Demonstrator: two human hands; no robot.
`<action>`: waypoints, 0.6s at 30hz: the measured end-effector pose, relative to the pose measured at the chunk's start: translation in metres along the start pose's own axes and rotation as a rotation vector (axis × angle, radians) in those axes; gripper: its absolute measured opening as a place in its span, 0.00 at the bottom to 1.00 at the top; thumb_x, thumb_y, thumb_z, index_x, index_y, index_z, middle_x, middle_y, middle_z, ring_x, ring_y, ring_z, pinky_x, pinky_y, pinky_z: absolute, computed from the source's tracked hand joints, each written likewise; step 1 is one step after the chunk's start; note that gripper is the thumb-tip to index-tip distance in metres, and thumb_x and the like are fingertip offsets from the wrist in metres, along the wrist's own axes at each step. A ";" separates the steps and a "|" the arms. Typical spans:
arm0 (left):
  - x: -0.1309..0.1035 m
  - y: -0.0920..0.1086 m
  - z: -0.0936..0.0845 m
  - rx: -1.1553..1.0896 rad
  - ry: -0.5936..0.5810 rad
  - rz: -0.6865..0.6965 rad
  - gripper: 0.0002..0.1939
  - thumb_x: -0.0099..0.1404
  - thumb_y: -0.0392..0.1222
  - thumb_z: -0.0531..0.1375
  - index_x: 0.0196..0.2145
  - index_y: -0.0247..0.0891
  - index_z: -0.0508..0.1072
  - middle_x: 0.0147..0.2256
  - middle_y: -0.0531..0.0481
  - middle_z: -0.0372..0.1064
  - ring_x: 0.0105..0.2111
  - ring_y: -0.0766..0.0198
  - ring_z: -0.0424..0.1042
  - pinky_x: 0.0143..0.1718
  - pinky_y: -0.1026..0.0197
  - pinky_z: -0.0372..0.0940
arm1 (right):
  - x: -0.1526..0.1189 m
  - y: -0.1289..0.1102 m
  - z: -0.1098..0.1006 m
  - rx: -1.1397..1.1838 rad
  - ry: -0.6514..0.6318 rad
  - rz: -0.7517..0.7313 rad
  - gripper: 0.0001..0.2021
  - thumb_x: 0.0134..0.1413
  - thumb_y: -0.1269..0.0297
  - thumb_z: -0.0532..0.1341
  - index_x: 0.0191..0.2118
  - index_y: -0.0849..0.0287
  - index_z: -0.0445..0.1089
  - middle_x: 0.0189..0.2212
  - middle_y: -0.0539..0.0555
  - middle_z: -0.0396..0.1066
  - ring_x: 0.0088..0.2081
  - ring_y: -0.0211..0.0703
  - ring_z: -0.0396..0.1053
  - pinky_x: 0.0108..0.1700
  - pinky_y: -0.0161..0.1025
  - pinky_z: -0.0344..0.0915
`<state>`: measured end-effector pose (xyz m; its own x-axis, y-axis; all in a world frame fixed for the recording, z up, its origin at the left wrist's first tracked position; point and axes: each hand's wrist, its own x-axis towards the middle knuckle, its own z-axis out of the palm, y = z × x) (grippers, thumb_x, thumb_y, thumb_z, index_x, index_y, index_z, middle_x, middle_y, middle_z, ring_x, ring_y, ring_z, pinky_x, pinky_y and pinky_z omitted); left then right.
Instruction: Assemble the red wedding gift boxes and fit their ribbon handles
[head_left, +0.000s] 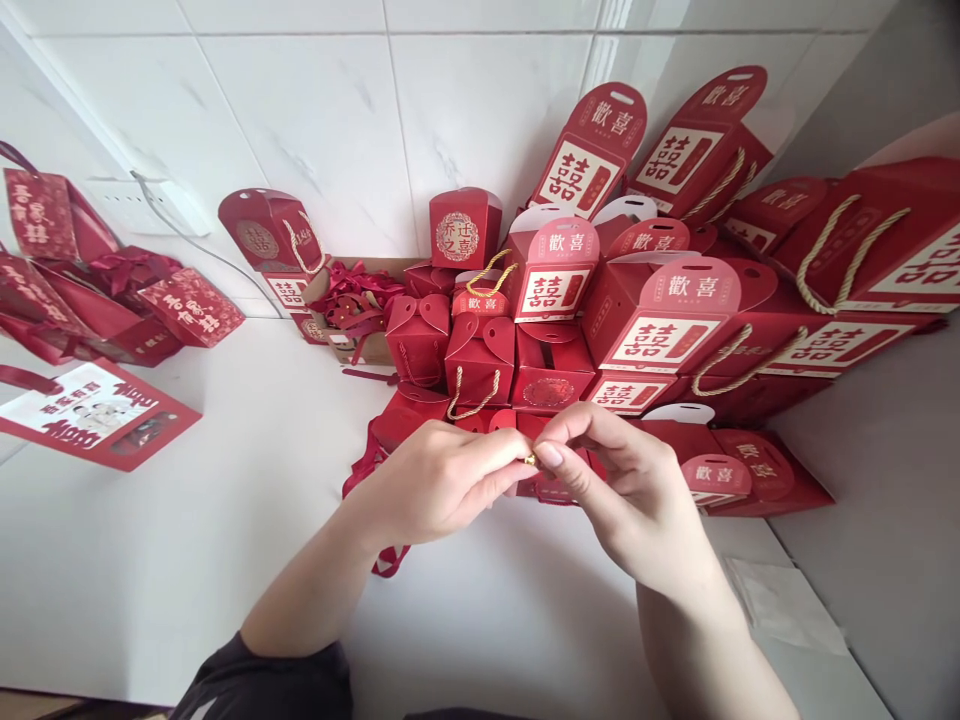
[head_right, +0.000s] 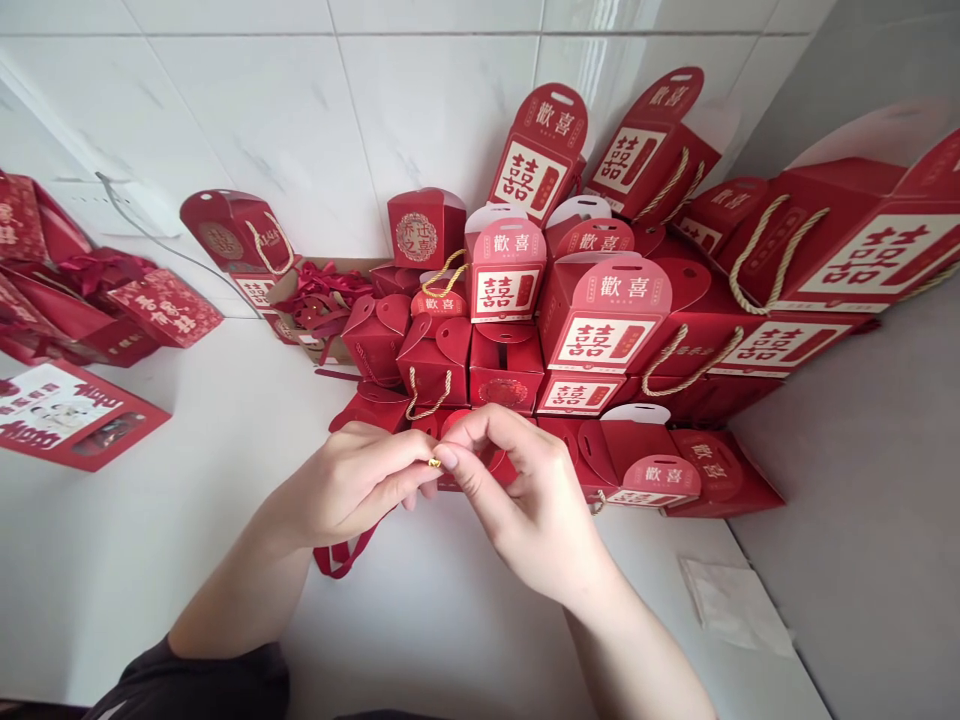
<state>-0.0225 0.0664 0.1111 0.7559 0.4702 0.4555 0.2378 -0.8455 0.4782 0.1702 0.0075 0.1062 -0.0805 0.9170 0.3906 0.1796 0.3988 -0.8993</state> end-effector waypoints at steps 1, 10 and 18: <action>0.000 0.000 -0.001 -0.003 0.000 0.003 0.09 0.74 0.39 0.54 0.33 0.37 0.67 0.24 0.56 0.71 0.20 0.72 0.68 0.24 0.68 0.61 | -0.001 0.000 0.000 0.004 -0.006 0.000 0.04 0.65 0.66 0.62 0.36 0.55 0.70 0.28 0.47 0.69 0.30 0.35 0.68 0.35 0.33 0.66; 0.003 0.004 -0.003 0.054 0.141 0.196 0.12 0.70 0.36 0.56 0.27 0.38 0.64 0.19 0.59 0.58 0.18 0.72 0.57 0.21 0.64 0.53 | -0.001 0.006 0.004 0.084 -0.062 -0.031 0.06 0.64 0.63 0.62 0.35 0.56 0.68 0.29 0.50 0.69 0.30 0.39 0.68 0.30 0.35 0.66; 0.003 0.006 0.001 0.025 0.113 0.186 0.09 0.69 0.33 0.54 0.30 0.38 0.63 0.21 0.57 0.61 0.19 0.71 0.57 0.22 0.64 0.54 | -0.001 0.004 0.004 0.058 0.039 -0.102 0.04 0.64 0.67 0.62 0.36 0.56 0.70 0.30 0.49 0.69 0.31 0.36 0.67 0.33 0.34 0.65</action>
<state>-0.0184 0.0624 0.1140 0.7150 0.3300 0.6164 0.1168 -0.9256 0.3601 0.1669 0.0080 0.1010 -0.0567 0.8716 0.4869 0.1154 0.4902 -0.8640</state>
